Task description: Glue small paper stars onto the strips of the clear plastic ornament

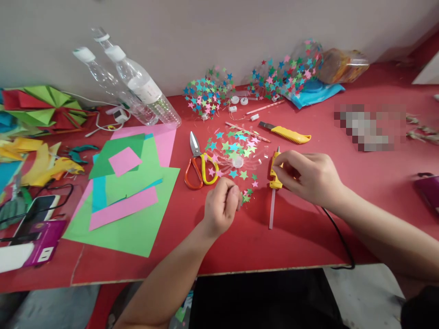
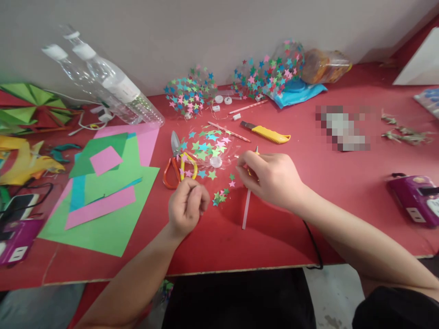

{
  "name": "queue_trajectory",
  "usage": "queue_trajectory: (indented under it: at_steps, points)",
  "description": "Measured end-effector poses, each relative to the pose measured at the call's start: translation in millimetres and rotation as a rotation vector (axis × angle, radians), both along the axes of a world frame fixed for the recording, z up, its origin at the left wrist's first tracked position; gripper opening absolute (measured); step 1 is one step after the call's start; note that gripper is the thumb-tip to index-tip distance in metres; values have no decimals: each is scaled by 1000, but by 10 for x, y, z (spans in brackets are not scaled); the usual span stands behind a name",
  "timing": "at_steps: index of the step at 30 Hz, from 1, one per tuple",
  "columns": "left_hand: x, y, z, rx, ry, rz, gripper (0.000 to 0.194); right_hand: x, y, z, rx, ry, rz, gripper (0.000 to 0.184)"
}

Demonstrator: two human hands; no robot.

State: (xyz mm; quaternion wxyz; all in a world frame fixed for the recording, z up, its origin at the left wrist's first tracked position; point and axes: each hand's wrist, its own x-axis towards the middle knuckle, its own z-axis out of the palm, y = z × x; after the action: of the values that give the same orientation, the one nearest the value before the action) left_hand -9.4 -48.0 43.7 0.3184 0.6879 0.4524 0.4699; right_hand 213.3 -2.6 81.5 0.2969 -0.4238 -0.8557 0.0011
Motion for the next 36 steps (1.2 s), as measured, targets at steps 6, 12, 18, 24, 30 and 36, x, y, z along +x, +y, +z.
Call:
queue_trajectory:
  at_steps: [6,12,18,24,30,36]
  points:
    - [74,-10,-1,-16,230,-157,33,94,-20,-267,-182,-240,60,17]
    - [131,41,-92,-212,380,-28,11,-162,-7,-479,-7,-331,163,22]
    - [104,80,-106,-217,431,-22,21,-260,-32,-568,102,-427,151,25]
    - [99,103,-145,-207,499,-5,23,-249,-14,-584,183,-458,223,30]
    - [97,108,-113,-433,280,-73,35,-200,-55,-501,203,-321,249,23]
    - [108,75,-4,-740,-93,-232,34,-113,-182,-400,308,-230,348,15]
